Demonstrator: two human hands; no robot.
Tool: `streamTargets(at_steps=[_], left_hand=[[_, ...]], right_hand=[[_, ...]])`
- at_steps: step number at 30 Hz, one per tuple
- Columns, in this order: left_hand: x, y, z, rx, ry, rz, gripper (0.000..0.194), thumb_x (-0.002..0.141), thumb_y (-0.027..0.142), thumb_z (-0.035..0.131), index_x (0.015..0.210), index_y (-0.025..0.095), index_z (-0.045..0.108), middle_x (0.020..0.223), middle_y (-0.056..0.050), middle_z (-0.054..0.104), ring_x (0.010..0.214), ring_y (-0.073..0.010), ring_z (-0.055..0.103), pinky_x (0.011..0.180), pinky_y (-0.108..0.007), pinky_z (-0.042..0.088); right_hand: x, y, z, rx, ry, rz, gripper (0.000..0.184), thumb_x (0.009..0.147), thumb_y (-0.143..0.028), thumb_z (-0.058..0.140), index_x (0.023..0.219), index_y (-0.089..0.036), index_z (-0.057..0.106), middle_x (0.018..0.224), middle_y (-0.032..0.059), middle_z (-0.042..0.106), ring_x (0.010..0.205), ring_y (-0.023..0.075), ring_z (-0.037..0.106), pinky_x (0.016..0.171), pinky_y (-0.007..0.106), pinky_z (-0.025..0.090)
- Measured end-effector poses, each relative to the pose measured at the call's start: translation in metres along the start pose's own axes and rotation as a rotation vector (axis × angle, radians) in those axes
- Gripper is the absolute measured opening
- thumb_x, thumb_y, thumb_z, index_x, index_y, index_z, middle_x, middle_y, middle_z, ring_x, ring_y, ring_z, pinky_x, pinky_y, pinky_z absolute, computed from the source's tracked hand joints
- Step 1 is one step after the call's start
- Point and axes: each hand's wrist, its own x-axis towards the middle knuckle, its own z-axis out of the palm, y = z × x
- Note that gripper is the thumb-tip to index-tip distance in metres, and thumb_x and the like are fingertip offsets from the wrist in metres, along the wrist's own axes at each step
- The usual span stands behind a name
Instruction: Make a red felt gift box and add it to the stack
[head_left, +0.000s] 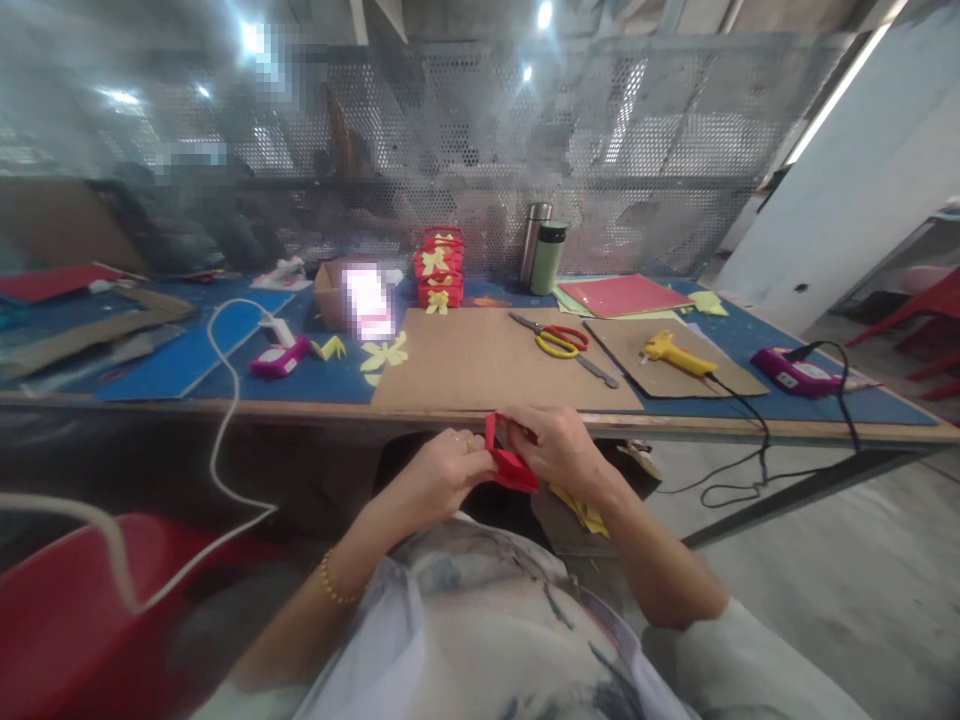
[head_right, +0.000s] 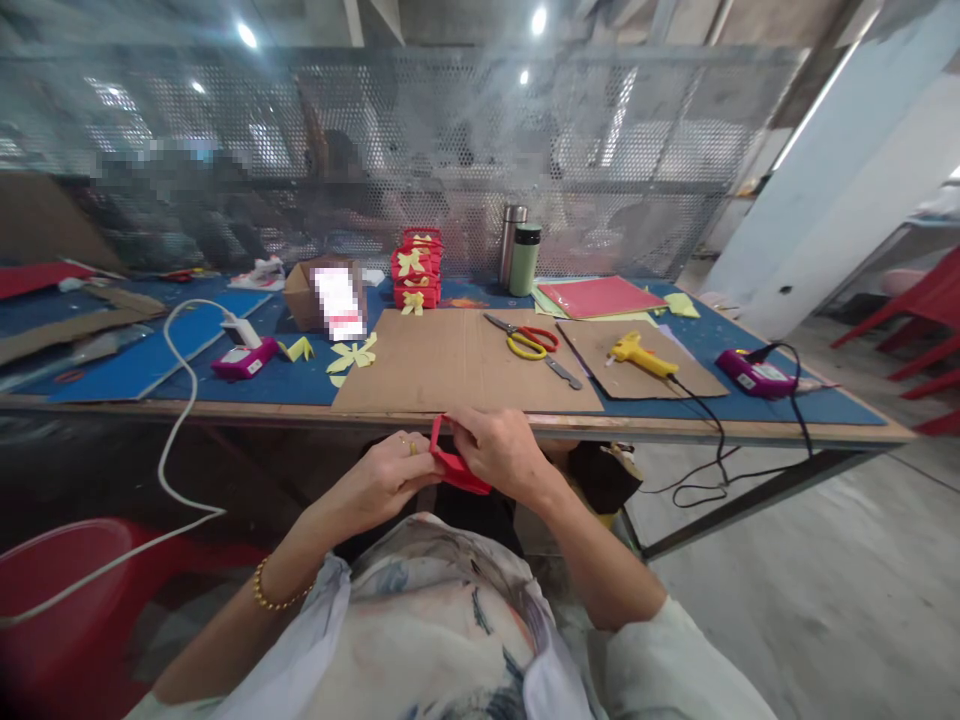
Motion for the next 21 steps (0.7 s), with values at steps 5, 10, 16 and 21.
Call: streamTargets(at_steps=[5,10,16,21], left_hand=[[-0.001,-0.002,0.002,0.028,-0.053,-0.038,0.026,0.106,0.015,0.046,0.096,0.017,0.070,0.090,-0.006,0.071,0.085,-0.0178,0.062,0.077,-0.029,0.043],[-0.003,-0.003,0.004,0.008,-0.082,-0.071,0.025,0.106,0.018,0.048,0.095,0.018,0.070,0.092,-0.006,0.072,0.087,-0.0181,0.063,0.079,-0.029,0.043],[-0.006,-0.003,0.005,-0.022,-0.111,-0.105,0.021,0.105,0.018,0.051,0.099,0.019,0.071,0.096,-0.006,0.073,0.092,-0.0189,0.065,0.083,-0.030,0.045],[-0.007,-0.003,0.005,-0.031,-0.118,-0.111,0.020,0.103,0.015,0.052,0.098,0.019,0.071,0.096,-0.006,0.072,0.092,-0.0185,0.064,0.084,-0.030,0.046]], right_hand=[[0.000,-0.006,-0.010,0.053,-0.102,0.025,0.034,0.105,-0.031,0.048,0.085,-0.020,0.073,0.073,0.0050,0.074,0.061,0.0135,0.060,0.061,0.023,0.039],[-0.002,-0.004,-0.008,0.116,-0.099,0.043,0.032,0.106,-0.036,0.051,0.121,-0.021,0.075,0.088,0.0061,0.079,0.072,0.0161,0.070,0.069,0.024,0.047],[-0.006,0.005,-0.004,0.171,-0.116,-0.062,0.033,0.107,-0.025,0.047,0.127,-0.022,0.073,0.102,0.0081,0.082,0.087,0.0177,0.076,0.076,0.025,0.053],[-0.005,0.005,-0.006,0.177,-0.081,-0.136,0.030,0.105,-0.020,0.050,0.122,-0.023,0.075,0.104,0.0075,0.081,0.089,0.0174,0.076,0.078,0.025,0.056]])
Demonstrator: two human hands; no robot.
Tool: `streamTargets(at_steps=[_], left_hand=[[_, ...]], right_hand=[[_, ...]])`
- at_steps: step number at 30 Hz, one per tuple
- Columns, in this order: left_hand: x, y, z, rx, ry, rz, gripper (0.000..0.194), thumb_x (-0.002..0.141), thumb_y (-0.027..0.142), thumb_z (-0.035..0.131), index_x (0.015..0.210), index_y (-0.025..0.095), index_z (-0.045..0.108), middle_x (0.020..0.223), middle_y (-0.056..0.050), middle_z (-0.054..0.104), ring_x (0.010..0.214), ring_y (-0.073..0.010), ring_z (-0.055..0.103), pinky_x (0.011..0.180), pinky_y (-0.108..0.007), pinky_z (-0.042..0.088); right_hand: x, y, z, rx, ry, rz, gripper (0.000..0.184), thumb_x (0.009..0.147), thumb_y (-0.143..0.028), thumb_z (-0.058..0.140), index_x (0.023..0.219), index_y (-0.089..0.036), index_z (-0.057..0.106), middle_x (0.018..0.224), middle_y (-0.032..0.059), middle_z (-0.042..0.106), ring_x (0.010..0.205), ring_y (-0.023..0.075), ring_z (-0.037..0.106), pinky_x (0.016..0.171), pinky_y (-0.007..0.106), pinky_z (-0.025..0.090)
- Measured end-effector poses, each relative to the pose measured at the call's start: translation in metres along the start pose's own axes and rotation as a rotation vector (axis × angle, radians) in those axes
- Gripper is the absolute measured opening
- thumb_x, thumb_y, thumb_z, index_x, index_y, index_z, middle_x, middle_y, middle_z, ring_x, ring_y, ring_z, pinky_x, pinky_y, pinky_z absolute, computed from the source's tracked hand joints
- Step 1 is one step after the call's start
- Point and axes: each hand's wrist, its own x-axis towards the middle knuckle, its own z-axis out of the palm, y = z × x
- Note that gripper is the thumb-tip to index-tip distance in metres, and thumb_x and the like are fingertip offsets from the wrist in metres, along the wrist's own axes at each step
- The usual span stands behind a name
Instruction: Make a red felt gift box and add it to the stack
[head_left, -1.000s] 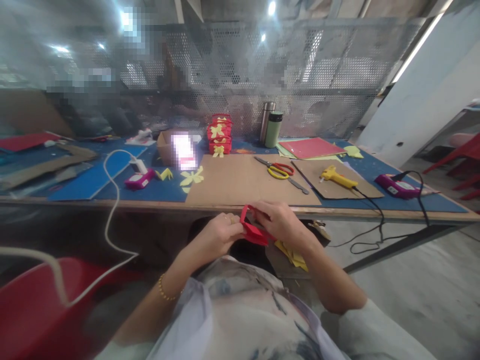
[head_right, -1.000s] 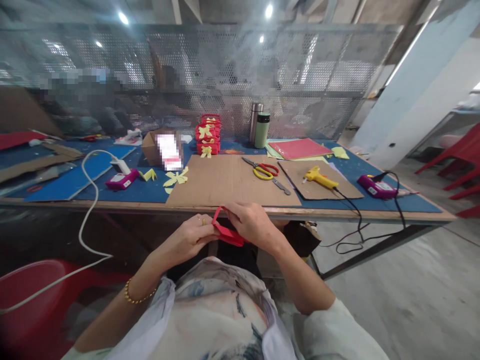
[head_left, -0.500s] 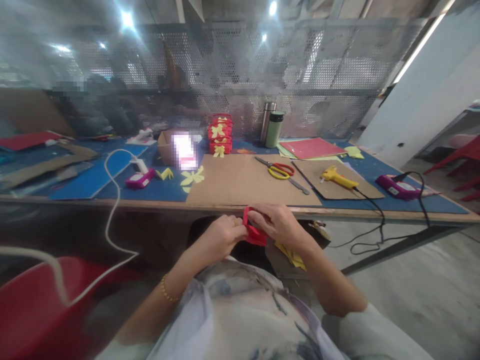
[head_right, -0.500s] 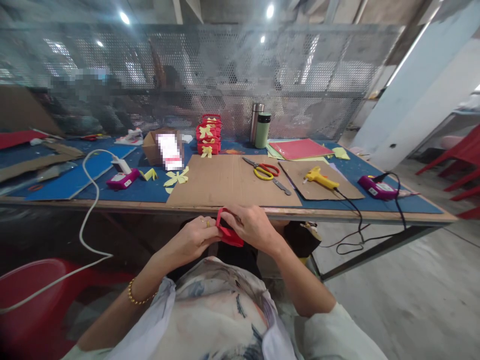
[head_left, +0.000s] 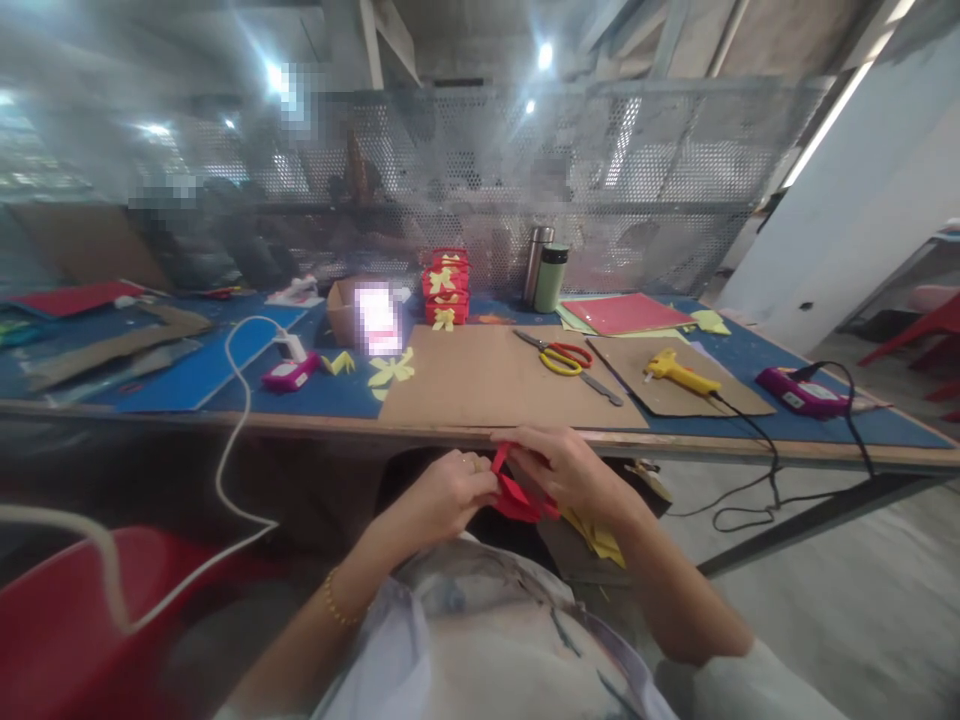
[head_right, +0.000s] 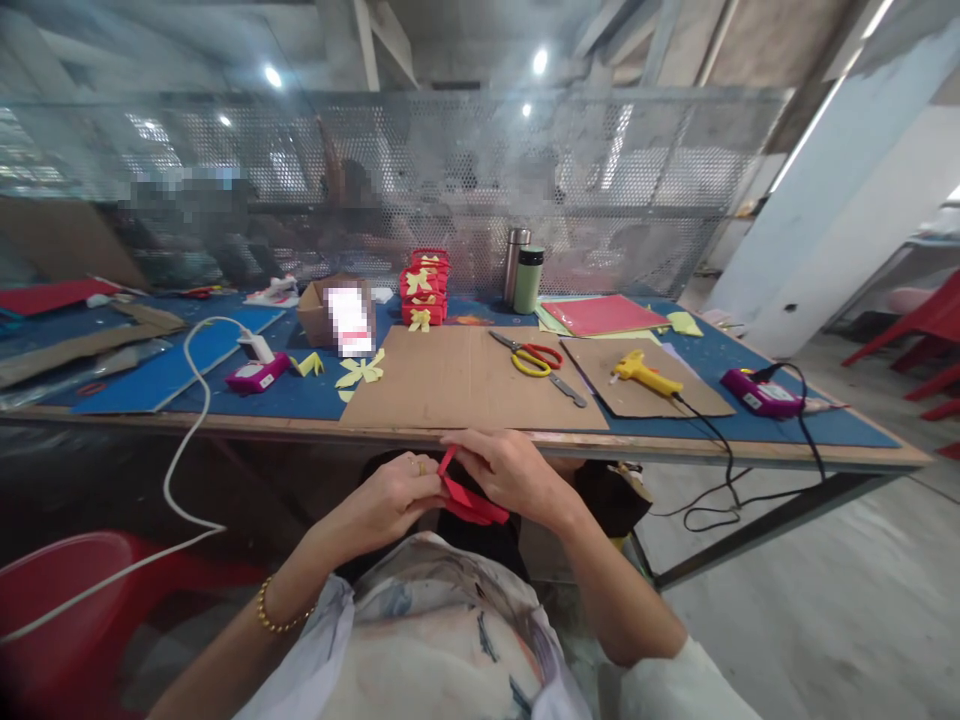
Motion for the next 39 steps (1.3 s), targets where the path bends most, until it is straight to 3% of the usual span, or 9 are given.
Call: streamTargets(at_steps=[5,10,17,26,35,39], left_hand=[[0.001,0.002,0.000,-0.006,-0.014,-0.005,0.019,0.102,0.015,0.055,0.094,0.018,0.071,0.089,-0.004,0.070,0.087,-0.0174,0.062,0.081,-0.029,0.043],[0.000,0.004,0.000,-0.037,-0.033,-0.022,0.017,0.101,0.013,0.057,0.097,0.019,0.072,0.091,-0.004,0.072,0.087,-0.0175,0.062,0.081,-0.029,0.043],[-0.003,0.003,-0.004,-0.065,-0.009,-0.055,0.019,0.102,0.015,0.056,0.095,0.019,0.073,0.092,-0.005,0.072,0.090,-0.0188,0.064,0.084,-0.031,0.046],[-0.003,0.004,-0.003,-0.155,0.037,-0.032,0.019,0.101,0.015,0.056,0.097,0.019,0.074,0.094,-0.006,0.073,0.092,-0.0184,0.065,0.087,-0.031,0.049],[-0.001,0.006,0.001,-0.126,0.034,-0.024,0.015,0.098,0.012,0.061,0.092,0.018,0.073,0.089,-0.004,0.072,0.087,-0.0175,0.065,0.082,-0.028,0.048],[-0.003,0.005,0.000,-0.134,0.086,-0.006,0.017,0.100,0.014,0.059,0.096,0.019,0.074,0.091,-0.005,0.073,0.089,-0.0175,0.065,0.084,-0.029,0.050]], right_hand=[[0.002,-0.001,0.004,-0.077,0.039,-0.044,0.026,0.104,-0.020,0.053,0.105,-0.023,0.078,0.100,0.0063,0.083,0.084,0.0154,0.077,0.073,0.022,0.053],[0.003,-0.004,0.008,-0.188,0.057,-0.055,0.026,0.103,-0.019,0.055,0.090,-0.022,0.078,0.083,0.0050,0.079,0.071,0.0132,0.072,0.065,0.021,0.047],[0.000,-0.004,0.000,-0.075,0.033,-0.070,0.032,0.105,-0.017,0.052,0.124,-0.024,0.076,0.110,0.0074,0.082,0.091,0.0148,0.078,0.077,0.021,0.055],[0.000,-0.003,-0.001,-0.135,0.016,-0.091,0.030,0.107,-0.022,0.051,0.113,-0.024,0.080,0.102,0.0087,0.082,0.085,0.0155,0.078,0.072,0.022,0.055],[0.004,-0.009,0.003,-0.204,0.006,-0.107,0.030,0.106,-0.021,0.050,0.100,-0.023,0.080,0.086,0.0057,0.079,0.074,0.0135,0.072,0.064,0.021,0.047],[0.003,-0.011,0.000,-0.169,0.036,-0.062,0.025,0.105,-0.025,0.054,0.106,-0.022,0.079,0.097,0.0069,0.081,0.080,0.0150,0.074,0.070,0.023,0.050]])
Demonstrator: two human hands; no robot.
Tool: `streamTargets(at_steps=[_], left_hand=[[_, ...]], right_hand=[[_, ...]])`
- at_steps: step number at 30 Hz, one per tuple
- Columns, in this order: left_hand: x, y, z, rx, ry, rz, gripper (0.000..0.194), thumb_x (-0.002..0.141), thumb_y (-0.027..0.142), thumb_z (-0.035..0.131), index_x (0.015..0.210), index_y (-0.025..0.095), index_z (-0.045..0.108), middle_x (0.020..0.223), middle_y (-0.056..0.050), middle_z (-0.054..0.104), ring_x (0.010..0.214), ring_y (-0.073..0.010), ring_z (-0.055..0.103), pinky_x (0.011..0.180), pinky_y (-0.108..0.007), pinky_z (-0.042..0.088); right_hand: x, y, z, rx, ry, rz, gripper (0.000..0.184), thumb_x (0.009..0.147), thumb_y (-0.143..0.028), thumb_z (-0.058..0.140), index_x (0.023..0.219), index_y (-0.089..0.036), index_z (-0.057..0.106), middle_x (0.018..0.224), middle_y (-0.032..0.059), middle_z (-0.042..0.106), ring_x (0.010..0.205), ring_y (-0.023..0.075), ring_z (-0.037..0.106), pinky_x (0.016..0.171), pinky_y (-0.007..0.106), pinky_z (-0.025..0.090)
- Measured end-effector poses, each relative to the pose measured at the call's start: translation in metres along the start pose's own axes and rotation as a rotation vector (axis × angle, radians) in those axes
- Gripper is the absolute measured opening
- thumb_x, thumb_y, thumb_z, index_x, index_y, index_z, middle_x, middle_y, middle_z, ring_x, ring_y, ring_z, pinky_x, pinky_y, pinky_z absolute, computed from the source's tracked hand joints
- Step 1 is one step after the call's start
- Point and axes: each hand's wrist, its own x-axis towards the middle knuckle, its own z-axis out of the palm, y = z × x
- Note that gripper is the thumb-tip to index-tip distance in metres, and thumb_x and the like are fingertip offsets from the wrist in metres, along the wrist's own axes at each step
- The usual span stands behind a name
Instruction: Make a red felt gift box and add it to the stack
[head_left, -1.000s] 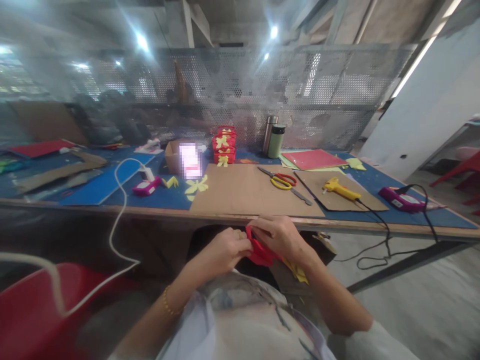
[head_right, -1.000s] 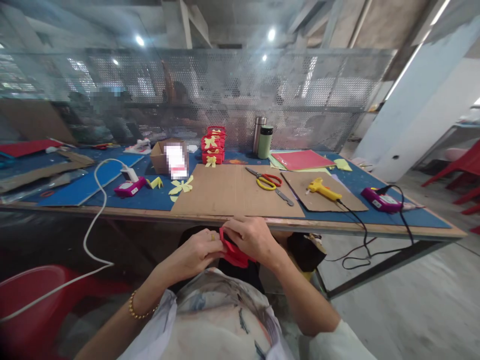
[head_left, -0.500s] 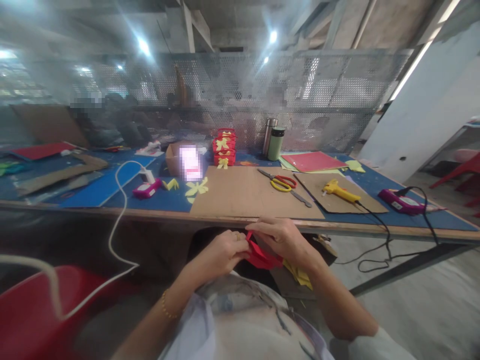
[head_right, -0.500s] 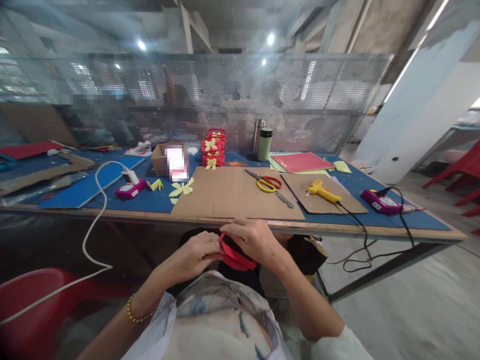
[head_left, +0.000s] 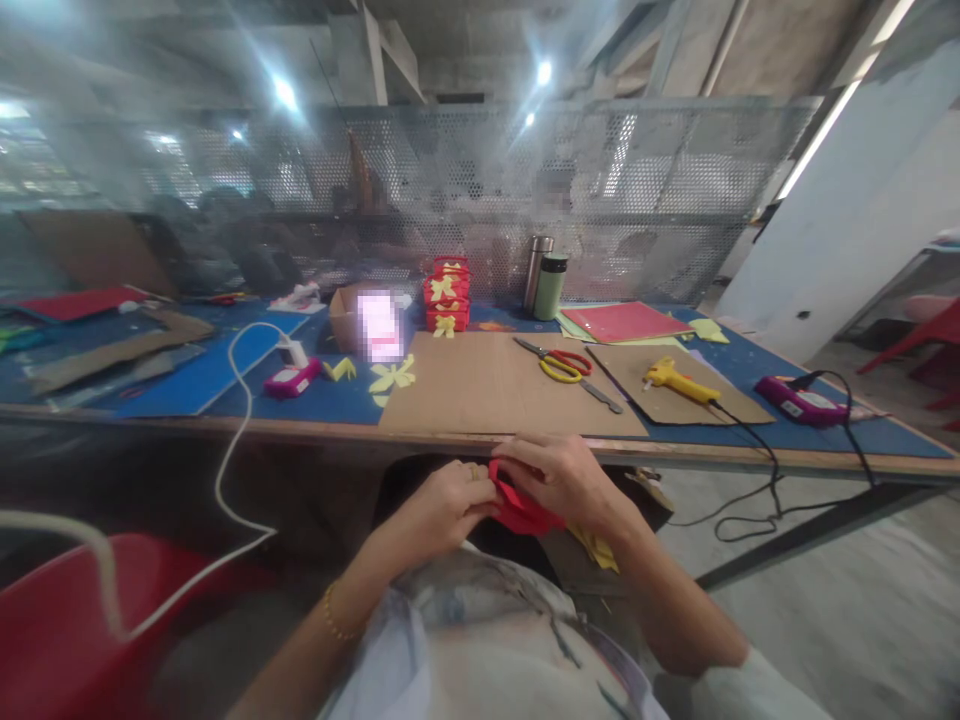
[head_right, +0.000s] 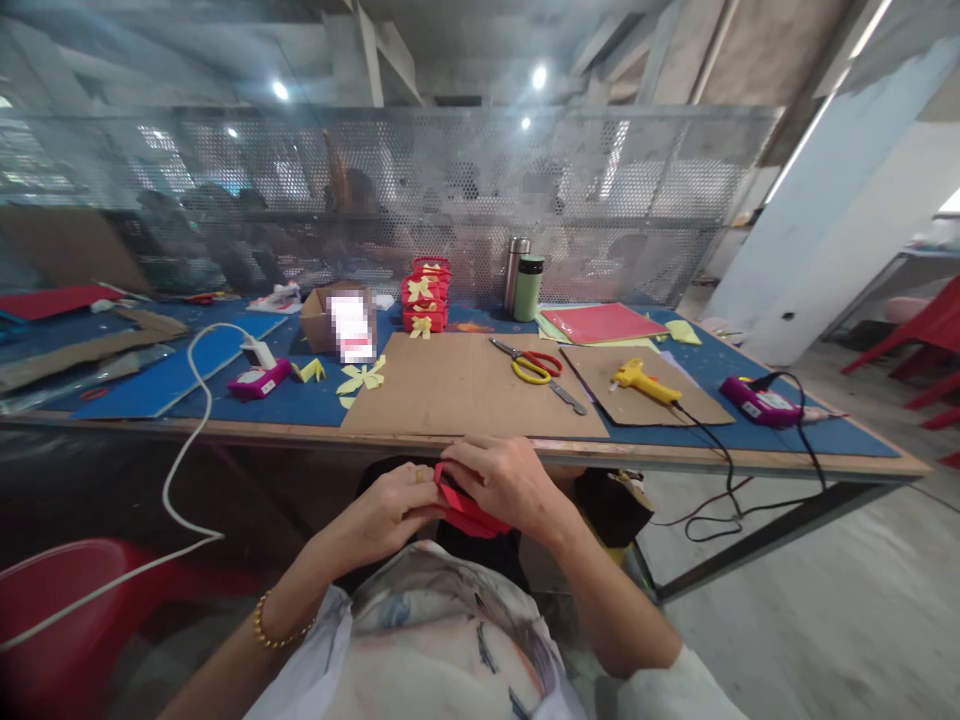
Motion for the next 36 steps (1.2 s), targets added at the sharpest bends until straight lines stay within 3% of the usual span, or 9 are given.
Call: streamTargets(at_steps=[3,6,9,11,18,23,28,31,36], left_hand=[[-0.005,-0.003,-0.003,0.010,0.076,0.004,0.021,0.103,0.017,0.056,0.102,0.020,0.076,0.094,-0.006,0.074,0.091,-0.0181,0.066,0.085,-0.030,0.052],[-0.011,-0.010,-0.004,0.021,0.203,0.010,0.020,0.103,0.020,0.058,0.108,0.019,0.076,0.100,-0.009,0.076,0.093,-0.0192,0.067,0.085,-0.032,0.056],[-0.015,-0.016,-0.004,0.014,0.315,0.012,0.018,0.101,0.021,0.061,0.108,0.020,0.077,0.102,-0.010,0.077,0.093,-0.0193,0.070,0.086,-0.032,0.058],[-0.016,-0.017,-0.003,-0.002,0.349,0.007,0.017,0.101,0.020,0.062,0.106,0.020,0.078,0.100,-0.010,0.078,0.092,-0.0189,0.072,0.086,-0.031,0.060],[-0.011,-0.018,-0.001,-0.112,0.344,-0.053,0.014,0.097,0.020,0.065,0.100,0.019,0.080,0.099,-0.009,0.080,0.093,-0.0191,0.074,0.089,-0.031,0.060],[-0.007,-0.021,0.000,-0.356,0.381,-0.298,0.016,0.090,0.025,0.072,0.100,0.017,0.081,0.107,-0.010,0.081,0.102,-0.0239,0.075,0.097,-0.037,0.059],[-0.001,-0.022,-0.001,-0.624,0.381,-0.519,0.028,0.081,0.037,0.080,0.096,0.014,0.079,0.099,-0.009,0.081,0.091,-0.0240,0.075,0.085,-0.035,0.061],[0.000,-0.021,0.000,-0.643,0.369,-0.565,0.026,0.078,0.037,0.082,0.089,0.014,0.078,0.091,-0.007,0.080,0.082,-0.0209,0.073,0.078,-0.031,0.060],[0.001,-0.020,0.000,-0.578,0.343,-0.526,0.021,0.082,0.033,0.077,0.091,0.014,0.079,0.094,-0.008,0.080,0.084,-0.0206,0.072,0.080,-0.030,0.058]], right_hand=[[-0.003,0.002,-0.009,0.055,0.013,0.073,0.026,0.106,-0.034,0.056,0.113,-0.022,0.078,0.098,0.0070,0.081,0.077,0.0146,0.072,0.069,0.024,0.051],[-0.006,0.007,-0.020,0.077,0.097,0.120,0.035,0.109,-0.038,0.048,0.105,-0.021,0.078,0.088,0.0074,0.077,0.077,0.0168,0.069,0.070,0.027,0.051],[-0.009,0.012,-0.026,0.092,0.221,0.167,0.040,0.110,-0.038,0.044,0.098,-0.020,0.077,0.091,0.0099,0.078,0.084,0.0202,0.070,0.077,0.032,0.052],[-0.010,0.014,-0.028,0.108,0.223,0.185,0.039,0.110,-0.039,0.045,0.100,-0.021,0.078,0.093,0.0097,0.078,0.085,0.0203,0.070,0.077,0.032,0.053],[-0.006,0.009,-0.023,0.117,0.049,0.197,0.036,0.105,-0.045,0.056,0.112,-0.019,0.079,0.083,0.0052,0.075,0.064,0.0133,0.062,0.061,0.026,0.046],[-0.001,0.008,-0.028,0.089,0.243,0.146,0.037,0.108,-0.041,0.048,0.105,-0.021,0.079,0.099,0.0106,0.077,0.091,0.0216,0.069,0.081,0.034,0.054],[-0.001,0.006,-0.027,0.130,0.201,0.074,0.033,0.107,-0.040,0.051,0.108,-0.024,0.079,0.102,0.0102,0.077,0.093,0.0233,0.067,0.088,0.040,0.053],[0.002,0.006,-0.019,0.142,0.194,0.072,0.033,0.108,-0.037,0.049,0.107,-0.024,0.079,0.107,0.0099,0.078,0.098,0.0228,0.068,0.093,0.042,0.051],[0.012,0.012,-0.005,0.185,0.165,0.183,0.032,0.107,-0.036,0.053,0.093,-0.023,0.079,0.106,0.0089,0.078,0.100,0.0226,0.070,0.095,0.042,0.049]])
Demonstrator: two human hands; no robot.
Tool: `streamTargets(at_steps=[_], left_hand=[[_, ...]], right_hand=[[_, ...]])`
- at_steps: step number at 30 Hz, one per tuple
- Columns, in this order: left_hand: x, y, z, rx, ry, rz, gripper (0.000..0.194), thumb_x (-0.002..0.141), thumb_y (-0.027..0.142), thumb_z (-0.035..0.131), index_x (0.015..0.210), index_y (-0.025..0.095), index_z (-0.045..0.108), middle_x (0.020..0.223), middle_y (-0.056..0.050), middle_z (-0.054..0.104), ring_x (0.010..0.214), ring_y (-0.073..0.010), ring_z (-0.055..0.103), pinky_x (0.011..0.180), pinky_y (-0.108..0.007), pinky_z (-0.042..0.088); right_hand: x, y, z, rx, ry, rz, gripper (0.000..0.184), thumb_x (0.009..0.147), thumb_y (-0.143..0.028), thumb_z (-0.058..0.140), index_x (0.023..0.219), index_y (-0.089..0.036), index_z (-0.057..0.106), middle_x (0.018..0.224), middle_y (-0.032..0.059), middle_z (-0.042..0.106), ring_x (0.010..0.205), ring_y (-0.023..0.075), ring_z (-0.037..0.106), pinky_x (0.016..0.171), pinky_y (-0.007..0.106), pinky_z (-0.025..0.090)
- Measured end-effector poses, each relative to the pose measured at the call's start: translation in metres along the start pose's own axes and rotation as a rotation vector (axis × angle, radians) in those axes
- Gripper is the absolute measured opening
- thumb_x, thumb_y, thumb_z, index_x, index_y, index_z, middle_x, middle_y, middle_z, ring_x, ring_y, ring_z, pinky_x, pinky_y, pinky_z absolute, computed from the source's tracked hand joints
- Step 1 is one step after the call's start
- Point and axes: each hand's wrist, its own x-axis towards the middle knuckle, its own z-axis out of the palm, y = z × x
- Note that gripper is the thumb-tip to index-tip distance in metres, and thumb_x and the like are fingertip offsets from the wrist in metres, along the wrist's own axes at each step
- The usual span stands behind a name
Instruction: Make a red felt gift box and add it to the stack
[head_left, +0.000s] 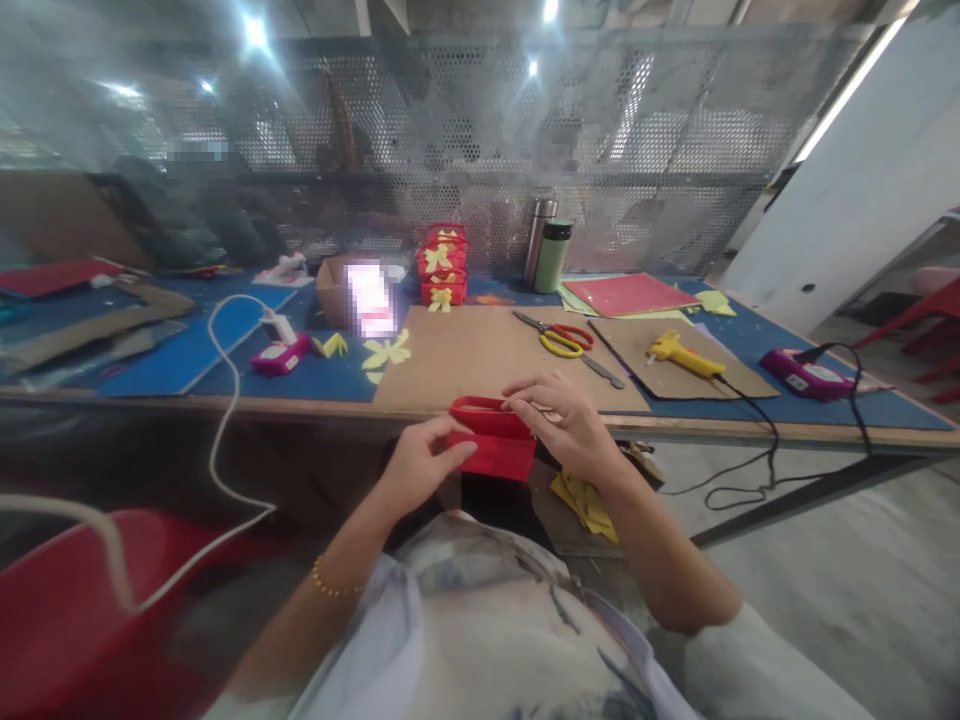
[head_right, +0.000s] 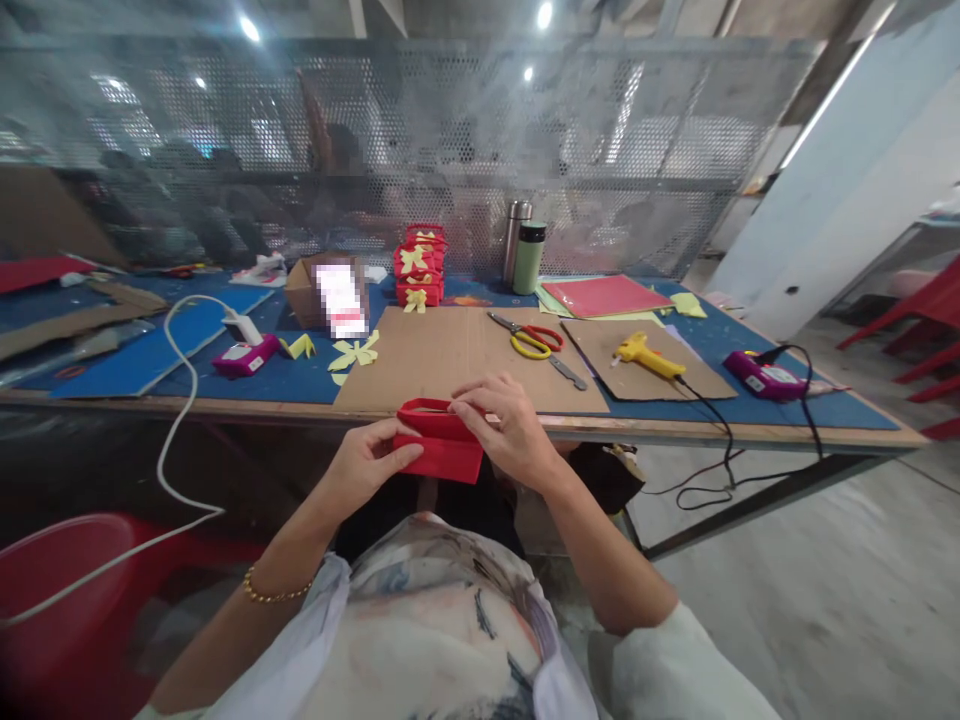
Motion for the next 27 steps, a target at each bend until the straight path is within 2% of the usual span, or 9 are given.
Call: streamTargets(at_steps=[4,7,10,15,23,27], left_hand=[[-0.001,0.005,-0.001,0.074,-0.022,0.056,0.023,0.086,0.031,0.073,0.100,0.015,0.080,0.105,-0.010,0.081,0.100,-0.0248,0.073,0.091,-0.035,0.058],[-0.001,0.009,0.000,0.122,-0.005,0.078,0.028,0.087,0.028,0.072,0.110,0.015,0.079,0.113,-0.011,0.081,0.105,-0.0256,0.073,0.095,-0.036,0.057],[0.000,0.011,0.001,0.130,0.005,0.093,0.028,0.088,0.027,0.071,0.112,0.016,0.079,0.113,-0.009,0.081,0.102,-0.0241,0.073,0.092,-0.033,0.057],[-0.002,0.013,0.002,0.118,0.044,0.082,0.024,0.087,0.031,0.074,0.105,0.017,0.077,0.101,-0.005,0.080,0.091,-0.0205,0.071,0.084,-0.029,0.056],[-0.001,0.012,0.004,-0.072,0.130,0.096,0.029,0.081,0.034,0.079,0.103,0.021,0.066,0.096,-0.002,0.074,0.081,-0.0164,0.070,0.069,-0.023,0.056],[-0.001,0.013,0.005,-0.101,0.138,0.114,0.026,0.081,0.035,0.079,0.099,0.021,0.066,0.093,-0.001,0.071,0.080,-0.0153,0.068,0.066,-0.022,0.055]], right_hand=[[0.001,0.005,0.005,0.029,-0.092,0.042,0.027,0.105,-0.035,0.055,0.099,-0.025,0.080,0.115,0.0093,0.076,0.108,0.0241,0.068,0.096,0.043,0.051],[-0.002,0.004,0.007,0.014,-0.104,0.021,0.022,0.104,-0.032,0.057,0.102,-0.025,0.079,0.119,0.0101,0.075,0.114,0.0255,0.067,0.100,0.046,0.050],[-0.005,0.001,0.009,-0.039,-0.068,0.004,0.018,0.102,-0.028,0.059,0.103,-0.025,0.077,0.124,0.0115,0.073,0.120,0.0279,0.065,0.104,0.051,0.048],[-0.006,-0.002,0.013,-0.130,0.002,-0.062,0.014,0.099,-0.023,0.063,0.101,-0.024,0.077,0.120,0.0136,0.073,0.120,0.0305,0.064,0.102,0.053,0.049],[-0.007,-0.003,0.013,-0.175,0.022,-0.092,0.014,0.101,-0.024,0.063,0.100,-0.025,0.076,0.117,0.0111,0.074,0.112,0.0282,0.065,0.098,0.050,0.048],[-0.007,-0.004,0.014,-0.179,0.037,-0.098,0.018,0.102,-0.025,0.059,0.099,-0.026,0.077,0.116,0.0106,0.074,0.107,0.0272,0.063,0.093,0.048,0.048]])
